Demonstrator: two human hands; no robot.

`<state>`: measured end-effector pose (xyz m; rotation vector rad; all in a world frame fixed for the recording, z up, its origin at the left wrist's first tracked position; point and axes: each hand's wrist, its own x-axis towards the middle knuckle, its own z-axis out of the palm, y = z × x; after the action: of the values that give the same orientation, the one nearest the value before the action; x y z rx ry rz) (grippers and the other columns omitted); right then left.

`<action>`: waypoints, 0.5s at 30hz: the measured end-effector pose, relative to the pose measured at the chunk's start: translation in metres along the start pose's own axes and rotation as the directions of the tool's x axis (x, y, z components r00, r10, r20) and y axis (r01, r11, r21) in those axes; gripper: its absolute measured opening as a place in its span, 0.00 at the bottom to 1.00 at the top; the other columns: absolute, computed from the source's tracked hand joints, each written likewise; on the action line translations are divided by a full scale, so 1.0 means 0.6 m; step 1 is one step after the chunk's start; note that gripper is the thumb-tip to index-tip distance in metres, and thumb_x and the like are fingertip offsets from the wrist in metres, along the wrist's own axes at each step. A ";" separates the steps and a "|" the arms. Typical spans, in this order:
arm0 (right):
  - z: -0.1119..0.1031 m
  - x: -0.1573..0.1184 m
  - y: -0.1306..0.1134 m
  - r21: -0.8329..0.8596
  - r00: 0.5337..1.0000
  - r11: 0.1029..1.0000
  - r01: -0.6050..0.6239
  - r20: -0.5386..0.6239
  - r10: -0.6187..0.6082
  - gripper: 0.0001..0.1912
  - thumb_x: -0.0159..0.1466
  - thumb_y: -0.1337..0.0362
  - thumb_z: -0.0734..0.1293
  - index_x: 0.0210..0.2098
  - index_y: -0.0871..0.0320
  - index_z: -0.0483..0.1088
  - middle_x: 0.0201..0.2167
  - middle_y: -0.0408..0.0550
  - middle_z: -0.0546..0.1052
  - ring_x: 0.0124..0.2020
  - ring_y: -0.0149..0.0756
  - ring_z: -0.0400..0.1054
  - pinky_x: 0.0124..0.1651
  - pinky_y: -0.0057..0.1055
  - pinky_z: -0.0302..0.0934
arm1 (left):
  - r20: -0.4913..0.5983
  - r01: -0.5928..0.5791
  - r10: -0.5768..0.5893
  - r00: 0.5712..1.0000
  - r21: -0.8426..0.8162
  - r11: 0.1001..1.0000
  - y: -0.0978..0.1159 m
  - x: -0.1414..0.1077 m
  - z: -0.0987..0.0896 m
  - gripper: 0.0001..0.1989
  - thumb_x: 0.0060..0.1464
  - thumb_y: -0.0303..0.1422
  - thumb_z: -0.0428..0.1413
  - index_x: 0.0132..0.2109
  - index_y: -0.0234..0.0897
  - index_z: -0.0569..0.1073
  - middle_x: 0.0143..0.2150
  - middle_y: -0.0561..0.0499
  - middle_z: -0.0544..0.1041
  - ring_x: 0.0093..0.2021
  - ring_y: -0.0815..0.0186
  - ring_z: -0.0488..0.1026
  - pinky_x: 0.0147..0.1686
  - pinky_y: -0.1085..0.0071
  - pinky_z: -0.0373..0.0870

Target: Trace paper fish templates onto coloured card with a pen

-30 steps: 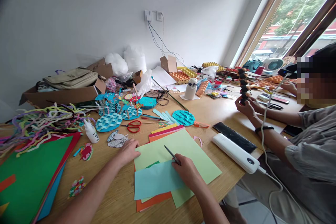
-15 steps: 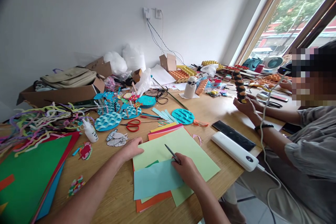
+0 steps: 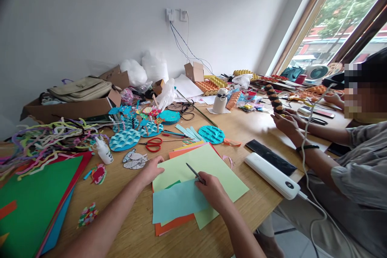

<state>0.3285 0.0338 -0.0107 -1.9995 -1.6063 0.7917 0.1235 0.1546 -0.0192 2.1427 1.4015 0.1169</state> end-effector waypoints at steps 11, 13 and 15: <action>-0.008 0.020 -0.006 0.065 0.998 0.996 0.056 0.004 -0.057 0.04 0.53 0.64 0.58 0.23 0.57 0.60 0.18 0.36 0.58 0.23 0.28 0.53 0.25 0.24 0.47 | -0.217 -0.024 0.028 0.976 0.018 1.000 0.003 -0.042 -0.038 0.15 0.54 0.28 0.53 0.50 0.35 0.66 0.51 0.44 0.68 0.52 0.59 0.65 0.50 0.62 0.61; -0.008 0.023 -0.004 0.090 0.997 0.994 0.066 0.030 -0.069 0.05 0.53 0.62 0.58 0.24 0.57 0.61 0.18 0.36 0.58 0.22 0.28 0.53 0.25 0.24 0.48 | -0.219 -0.054 0.052 0.974 0.000 0.999 0.003 -0.071 -0.050 0.14 0.54 0.26 0.51 0.48 0.37 0.67 0.48 0.46 0.71 0.50 0.62 0.67 0.48 0.69 0.62; -0.007 0.027 -0.004 0.106 0.995 0.992 0.075 0.057 -0.082 0.06 0.53 0.61 0.57 0.25 0.56 0.61 0.18 0.36 0.59 0.22 0.28 0.54 0.25 0.23 0.49 | -0.167 -0.090 0.085 0.982 -0.024 0.996 0.004 -0.106 -0.054 0.12 0.54 0.25 0.50 0.45 0.39 0.69 0.42 0.50 0.75 0.42 0.65 0.71 0.41 0.73 0.65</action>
<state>0.3321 0.0501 -0.0087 -1.8450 -1.6327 0.8947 0.0849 0.1124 0.0236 2.2107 1.3866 0.3572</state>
